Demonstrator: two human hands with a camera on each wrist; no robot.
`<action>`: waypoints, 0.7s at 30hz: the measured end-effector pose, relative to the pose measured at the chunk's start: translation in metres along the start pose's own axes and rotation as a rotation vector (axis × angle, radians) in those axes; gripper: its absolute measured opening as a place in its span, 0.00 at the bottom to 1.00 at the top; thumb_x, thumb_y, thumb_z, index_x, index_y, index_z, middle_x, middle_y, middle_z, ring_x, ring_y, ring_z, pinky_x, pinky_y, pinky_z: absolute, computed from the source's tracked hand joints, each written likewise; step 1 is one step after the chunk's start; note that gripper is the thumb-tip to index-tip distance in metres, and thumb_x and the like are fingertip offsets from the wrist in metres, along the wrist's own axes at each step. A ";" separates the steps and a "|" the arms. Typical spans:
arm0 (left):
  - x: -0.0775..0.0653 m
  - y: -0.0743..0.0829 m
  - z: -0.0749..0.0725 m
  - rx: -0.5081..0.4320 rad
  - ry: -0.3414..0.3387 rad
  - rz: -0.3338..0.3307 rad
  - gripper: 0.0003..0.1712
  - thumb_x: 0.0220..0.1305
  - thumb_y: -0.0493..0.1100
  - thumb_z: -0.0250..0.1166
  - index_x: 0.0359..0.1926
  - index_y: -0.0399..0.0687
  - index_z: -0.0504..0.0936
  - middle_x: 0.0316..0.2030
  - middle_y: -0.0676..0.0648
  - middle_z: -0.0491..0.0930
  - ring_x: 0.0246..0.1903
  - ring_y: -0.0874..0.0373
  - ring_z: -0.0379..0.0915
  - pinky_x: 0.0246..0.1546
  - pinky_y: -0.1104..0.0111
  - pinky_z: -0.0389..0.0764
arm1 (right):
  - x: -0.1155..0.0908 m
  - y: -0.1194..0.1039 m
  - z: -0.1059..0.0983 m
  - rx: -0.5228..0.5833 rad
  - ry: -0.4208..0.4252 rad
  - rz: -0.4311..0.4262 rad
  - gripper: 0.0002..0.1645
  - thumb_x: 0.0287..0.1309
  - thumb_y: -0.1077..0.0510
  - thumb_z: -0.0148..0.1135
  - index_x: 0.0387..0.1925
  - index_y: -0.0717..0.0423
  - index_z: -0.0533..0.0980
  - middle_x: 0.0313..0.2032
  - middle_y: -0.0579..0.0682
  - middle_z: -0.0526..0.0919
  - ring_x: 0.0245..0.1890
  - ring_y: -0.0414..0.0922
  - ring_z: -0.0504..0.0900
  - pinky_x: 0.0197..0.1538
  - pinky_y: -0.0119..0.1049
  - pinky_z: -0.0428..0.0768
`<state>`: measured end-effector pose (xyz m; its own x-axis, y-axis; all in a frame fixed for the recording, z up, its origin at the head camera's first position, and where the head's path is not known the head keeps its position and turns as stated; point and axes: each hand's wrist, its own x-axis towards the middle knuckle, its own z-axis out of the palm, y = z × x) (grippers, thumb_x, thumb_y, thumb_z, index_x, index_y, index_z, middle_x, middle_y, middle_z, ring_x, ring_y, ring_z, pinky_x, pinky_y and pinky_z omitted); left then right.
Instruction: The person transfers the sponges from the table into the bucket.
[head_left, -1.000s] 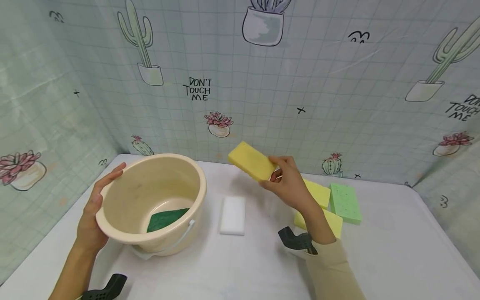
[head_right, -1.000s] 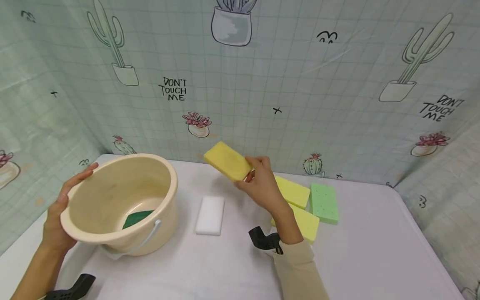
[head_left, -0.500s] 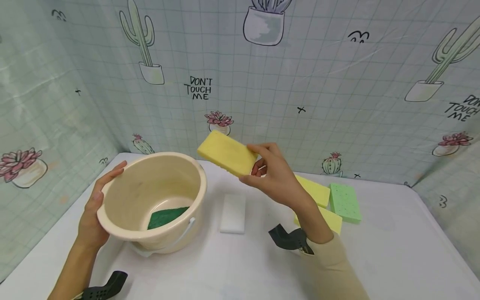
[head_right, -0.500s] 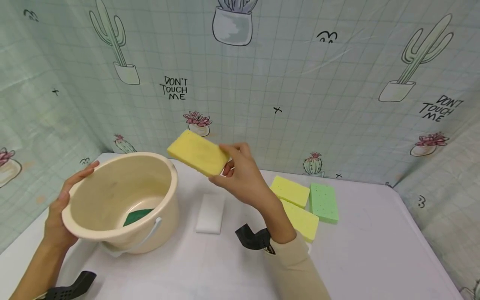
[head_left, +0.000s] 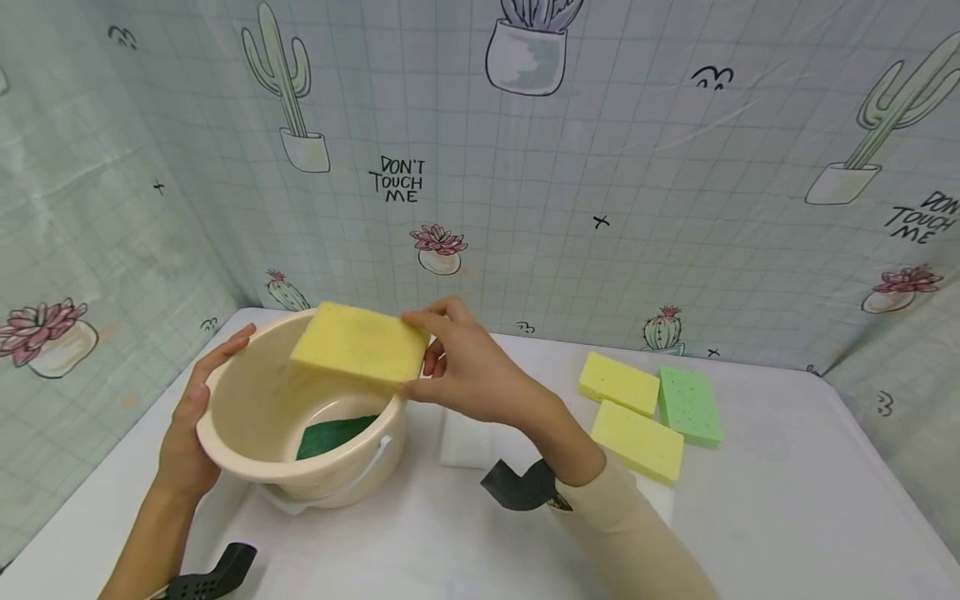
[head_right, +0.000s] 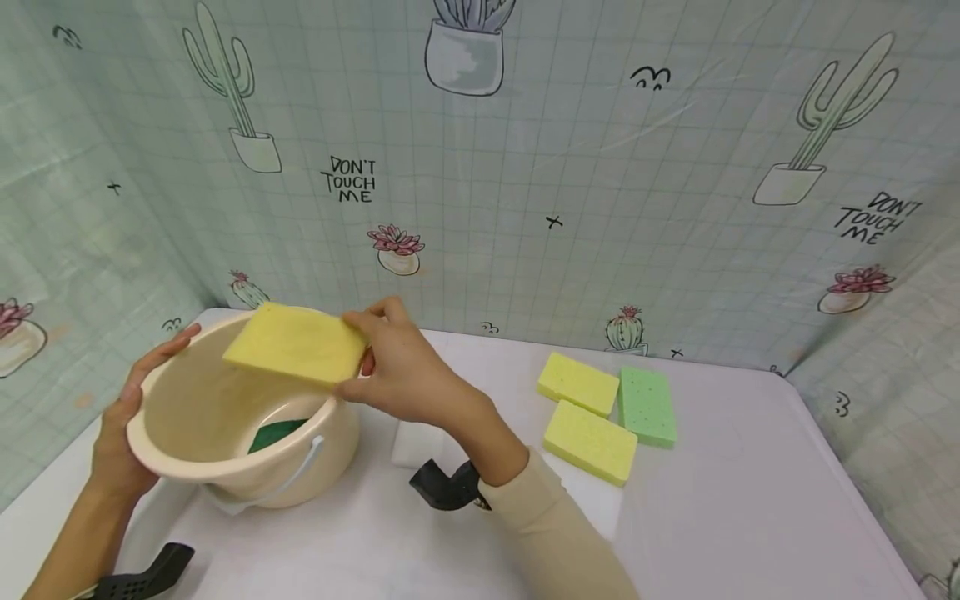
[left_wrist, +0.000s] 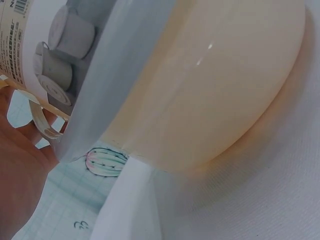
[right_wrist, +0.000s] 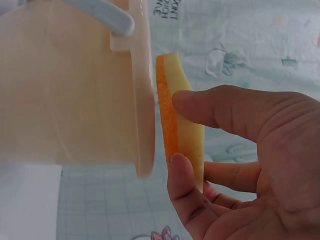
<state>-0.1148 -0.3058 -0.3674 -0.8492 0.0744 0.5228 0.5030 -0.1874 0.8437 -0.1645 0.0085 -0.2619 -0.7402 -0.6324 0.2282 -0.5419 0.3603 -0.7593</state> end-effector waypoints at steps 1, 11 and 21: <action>0.000 0.000 0.000 0.003 0.003 -0.002 0.30 0.71 0.45 0.35 0.71 0.40 0.55 0.72 0.45 0.48 0.69 0.53 0.46 0.60 0.74 0.64 | 0.003 -0.002 0.003 -0.011 -0.015 -0.006 0.43 0.47 0.62 0.73 0.65 0.61 0.65 0.55 0.51 0.62 0.34 0.41 0.76 0.37 0.28 0.78; -0.001 0.001 0.000 0.011 0.005 -0.007 0.30 0.72 0.46 0.35 0.71 0.39 0.55 0.72 0.45 0.48 0.70 0.52 0.43 0.61 0.75 0.62 | 0.026 -0.024 0.025 -0.201 -0.160 -0.015 0.39 0.48 0.60 0.73 0.63 0.57 0.68 0.55 0.52 0.60 0.35 0.39 0.75 0.37 0.21 0.74; -0.001 0.002 -0.002 0.039 0.011 -0.020 0.30 0.71 0.45 0.36 0.71 0.39 0.54 0.72 0.44 0.48 0.69 0.51 0.44 0.59 0.75 0.65 | 0.032 -0.025 0.034 -0.229 -0.256 -0.062 0.43 0.49 0.60 0.71 0.66 0.60 0.64 0.57 0.50 0.61 0.36 0.36 0.74 0.39 0.18 0.72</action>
<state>-0.1137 -0.3077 -0.3665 -0.8607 0.0671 0.5047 0.4917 -0.1480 0.8581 -0.1605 -0.0442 -0.2564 -0.5949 -0.7991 0.0870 -0.6795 0.4421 -0.5855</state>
